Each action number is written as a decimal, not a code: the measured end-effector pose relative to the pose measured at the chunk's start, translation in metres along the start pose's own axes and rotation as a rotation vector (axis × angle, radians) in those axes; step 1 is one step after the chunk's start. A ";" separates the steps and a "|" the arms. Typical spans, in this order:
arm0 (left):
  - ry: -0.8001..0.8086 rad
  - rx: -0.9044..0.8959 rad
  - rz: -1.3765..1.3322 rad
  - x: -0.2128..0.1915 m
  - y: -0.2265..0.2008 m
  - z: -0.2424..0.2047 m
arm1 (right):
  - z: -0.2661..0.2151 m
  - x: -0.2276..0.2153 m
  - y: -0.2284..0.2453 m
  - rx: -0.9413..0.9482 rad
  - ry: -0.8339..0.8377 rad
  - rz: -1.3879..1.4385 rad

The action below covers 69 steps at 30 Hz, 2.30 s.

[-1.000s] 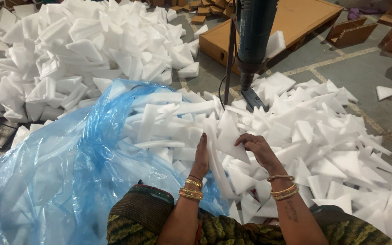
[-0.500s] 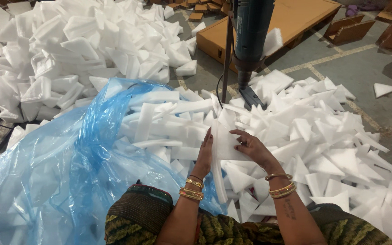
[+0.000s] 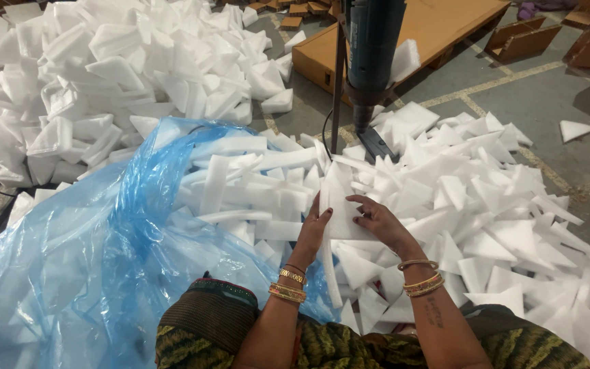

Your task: The person sits on the floor and sorts through a large pile of white foam pieces. They pick up individual pieces, inspect them, and place them into a blue plastic bag or onto a separate pile. The task involves repetitive handling of the foam pieces.

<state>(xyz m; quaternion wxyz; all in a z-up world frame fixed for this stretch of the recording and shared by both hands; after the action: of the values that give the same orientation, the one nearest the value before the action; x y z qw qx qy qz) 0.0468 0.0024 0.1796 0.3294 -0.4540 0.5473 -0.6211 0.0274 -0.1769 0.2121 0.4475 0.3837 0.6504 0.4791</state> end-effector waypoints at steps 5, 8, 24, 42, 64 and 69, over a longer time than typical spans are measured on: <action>-0.015 -0.023 0.130 0.004 0.000 0.000 | 0.001 -0.004 -0.001 0.010 -0.037 -0.108; -0.032 -0.007 0.236 0.006 0.003 0.004 | 0.004 -0.009 -0.005 0.022 -0.080 -0.125; 0.293 0.074 -0.623 0.034 0.014 0.158 | 0.078 -0.096 0.004 -0.094 -0.168 0.244; 0.121 0.167 -0.222 0.046 -0.021 0.036 | 0.017 -0.052 0.018 -0.062 -0.148 0.088; 0.032 0.031 0.290 0.032 0.000 -0.002 | -0.001 -0.010 0.019 0.006 -0.056 0.121; 0.050 0.130 0.199 0.027 0.009 0.004 | 0.006 -0.018 -0.005 -0.070 -0.125 -0.023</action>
<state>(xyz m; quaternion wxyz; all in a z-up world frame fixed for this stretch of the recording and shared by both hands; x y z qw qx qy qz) 0.0394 -0.0252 0.1763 0.4043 -0.3598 0.5563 -0.6306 0.0384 -0.1934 0.2099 0.5057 0.3894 0.6086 0.4714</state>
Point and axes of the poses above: each hand's wrist, its own z-axis towards the middle knuckle, its own x-axis out of the palm, y = z × x, the point moved 5 cm from there along z, towards the middle knuckle, and after that the axes turned 7 degrees about y, right-handed, at the moved point
